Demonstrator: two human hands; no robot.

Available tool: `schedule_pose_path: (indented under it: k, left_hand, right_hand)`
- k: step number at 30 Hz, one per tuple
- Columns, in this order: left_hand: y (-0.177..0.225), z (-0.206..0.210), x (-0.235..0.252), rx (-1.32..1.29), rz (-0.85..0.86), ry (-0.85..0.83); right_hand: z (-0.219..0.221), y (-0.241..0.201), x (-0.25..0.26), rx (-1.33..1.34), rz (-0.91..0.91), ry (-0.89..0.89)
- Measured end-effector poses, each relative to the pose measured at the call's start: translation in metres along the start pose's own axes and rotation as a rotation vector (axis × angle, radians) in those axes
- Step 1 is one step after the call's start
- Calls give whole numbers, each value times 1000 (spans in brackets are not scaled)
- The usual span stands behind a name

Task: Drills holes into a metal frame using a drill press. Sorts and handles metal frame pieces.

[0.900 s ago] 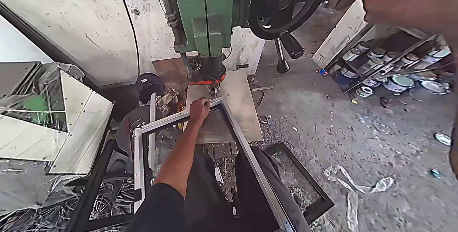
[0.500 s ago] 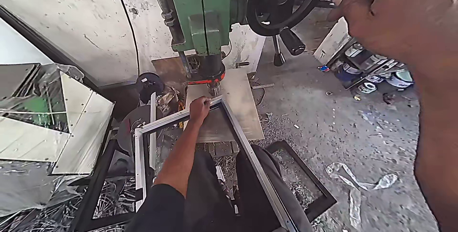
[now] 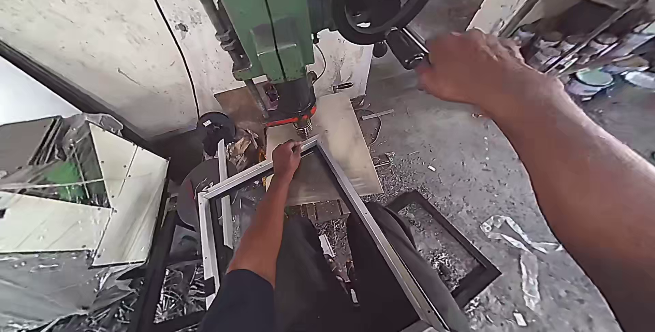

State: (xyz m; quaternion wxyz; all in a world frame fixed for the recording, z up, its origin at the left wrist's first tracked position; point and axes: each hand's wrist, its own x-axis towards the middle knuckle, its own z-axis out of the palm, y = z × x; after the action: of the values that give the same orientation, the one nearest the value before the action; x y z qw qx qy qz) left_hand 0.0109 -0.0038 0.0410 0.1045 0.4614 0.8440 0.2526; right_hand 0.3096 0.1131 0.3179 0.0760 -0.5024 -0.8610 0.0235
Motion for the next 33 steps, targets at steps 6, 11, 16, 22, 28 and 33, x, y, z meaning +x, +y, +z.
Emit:
schedule_pose_path:
  k: [6,11,16,22,28,33]
  left_hand:
    - [-5,5,-4,47,48,41]
    - [-7,10,-6,68,34,101]
    - [-6,11,-7,35,17,128]
    - [-3,6,-4,-42,21,90]
    - [-4,7,-3,-61,18,85]
    - [-7,10,-4,-65,40,108]
  right_hand:
    - [10,10,7,345,-31,75]
    - [17,14,9,365,-65,121]
    - [20,14,10,402,-48,130]
    - [26,20,14,434,-51,127]
    - [30,19,14,456,-37,137]
    - [38,23,19,489,-42,152]
